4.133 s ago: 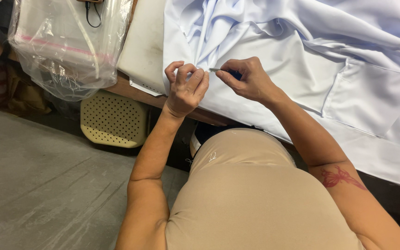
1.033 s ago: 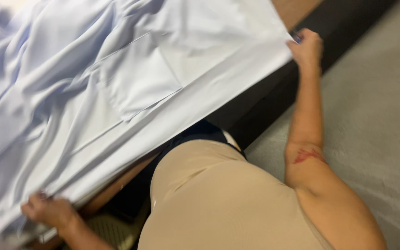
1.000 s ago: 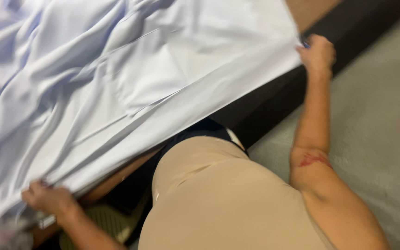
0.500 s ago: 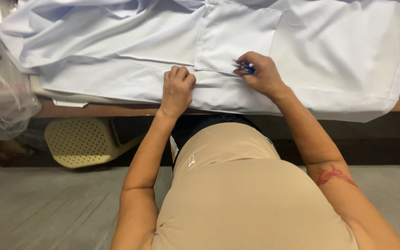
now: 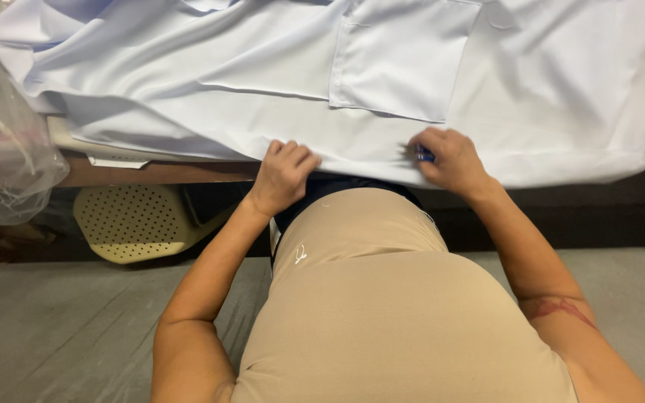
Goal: The person uses a small pair of scissors to cut threads and seams on a large white fabric laid on a table. The person repeatedly lifts and repositions the fabric to access different areas while cutting.
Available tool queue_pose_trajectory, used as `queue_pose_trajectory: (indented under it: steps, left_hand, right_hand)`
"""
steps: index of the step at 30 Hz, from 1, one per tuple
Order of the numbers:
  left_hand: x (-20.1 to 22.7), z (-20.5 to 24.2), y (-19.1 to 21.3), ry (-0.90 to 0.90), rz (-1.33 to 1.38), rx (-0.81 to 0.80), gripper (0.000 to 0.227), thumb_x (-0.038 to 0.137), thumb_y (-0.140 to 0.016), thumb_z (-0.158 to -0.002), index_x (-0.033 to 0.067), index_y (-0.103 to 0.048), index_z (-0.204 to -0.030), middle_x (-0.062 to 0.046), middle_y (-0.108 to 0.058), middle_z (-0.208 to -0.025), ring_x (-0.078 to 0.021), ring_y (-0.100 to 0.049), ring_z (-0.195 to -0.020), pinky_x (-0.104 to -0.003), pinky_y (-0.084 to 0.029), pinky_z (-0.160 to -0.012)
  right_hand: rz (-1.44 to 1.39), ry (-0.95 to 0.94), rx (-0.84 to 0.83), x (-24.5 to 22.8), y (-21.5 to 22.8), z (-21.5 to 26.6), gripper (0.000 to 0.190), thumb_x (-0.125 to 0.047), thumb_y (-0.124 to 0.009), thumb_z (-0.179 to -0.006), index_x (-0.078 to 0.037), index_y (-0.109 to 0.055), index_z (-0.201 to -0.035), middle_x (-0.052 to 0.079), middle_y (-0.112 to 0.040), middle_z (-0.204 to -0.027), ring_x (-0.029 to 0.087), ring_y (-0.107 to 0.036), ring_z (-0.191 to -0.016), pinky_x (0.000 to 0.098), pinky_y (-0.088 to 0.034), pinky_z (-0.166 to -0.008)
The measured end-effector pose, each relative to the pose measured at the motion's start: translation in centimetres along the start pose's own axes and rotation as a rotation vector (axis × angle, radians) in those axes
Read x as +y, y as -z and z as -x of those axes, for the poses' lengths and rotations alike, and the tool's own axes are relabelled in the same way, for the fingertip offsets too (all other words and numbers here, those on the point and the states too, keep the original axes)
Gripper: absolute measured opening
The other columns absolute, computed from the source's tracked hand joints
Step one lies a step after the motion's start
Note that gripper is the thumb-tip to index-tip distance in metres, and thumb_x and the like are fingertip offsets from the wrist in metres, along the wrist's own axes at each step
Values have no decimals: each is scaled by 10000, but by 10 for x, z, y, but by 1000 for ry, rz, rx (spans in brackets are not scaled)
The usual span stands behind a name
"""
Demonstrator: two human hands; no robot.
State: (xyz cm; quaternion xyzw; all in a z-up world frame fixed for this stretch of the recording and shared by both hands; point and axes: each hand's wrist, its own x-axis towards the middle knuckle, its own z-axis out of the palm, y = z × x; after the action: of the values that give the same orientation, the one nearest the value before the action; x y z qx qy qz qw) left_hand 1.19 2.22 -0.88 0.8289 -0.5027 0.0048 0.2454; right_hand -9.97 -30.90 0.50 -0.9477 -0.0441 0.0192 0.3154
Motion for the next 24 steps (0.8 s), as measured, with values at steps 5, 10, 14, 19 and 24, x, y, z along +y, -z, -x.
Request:
queue_pose_trajectory:
  steps: [5, 10, 14, 19, 24]
  left_hand:
    - [5, -59, -18, 421, 421, -20, 319, 67, -718, -958, 96, -616, -1259, -48, -674, -1165, -196, -643, -995, -308, -467, -856]
    - [-6, -103, -47, 138, 222, 16, 462, 31, -752, -735, 116, -624, -1170, -50, -640, -1227, -223, -525, -1198, -422, -322, -908]
    - [-15, -128, -61, 75, 344, 94, 507, 129, -792, -715, 107, -609, -1188, -37, -657, -1138, -215, -523, -1152, -438, -282, -887]
    - [-25, -156, -66, 387, 468, -96, 333, 147, -725, -883, 190, -625, -1198, 81, -707, -873, -128, -556, -1060, -401, -266, -951]
    - [-21, -162, -68, 358, 490, -145, 522, 232, -849, -733, 146, -593, -1180, 63, -678, -849, -163, -495, -1011, -410, -222, -864]
  right_hand:
    - [-113, -59, 204, -6, -15, -35, 296, 41, -754, -788, -58, -685, -1058, 103, -655, -1006, 288, -676, -804, 382, -541, -692]
    - [-6, -52, 189, 5, -27, -64, 232, 62, -733, -775, -58, -727, -974, 98, -688, -959, 294, -675, -778, 388, -526, -687]
    - [-266, -233, 50, 34, -19, -81, 123, -12, -740, -886, -49, -755, -1002, 68, -706, -835, 173, -640, -741, 322, -516, -699]
    - [-494, -371, -113, 52, -6, -104, 111, -32, -706, -937, -24, -777, -1021, 28, -671, -805, 77, -544, -720, 261, -462, -651]
    - [-564, -400, -160, 52, 3, -116, 117, -46, -717, -913, -8, -765, -1012, 1, -690, -808, 63, -588, -725, 233, -488, -659]
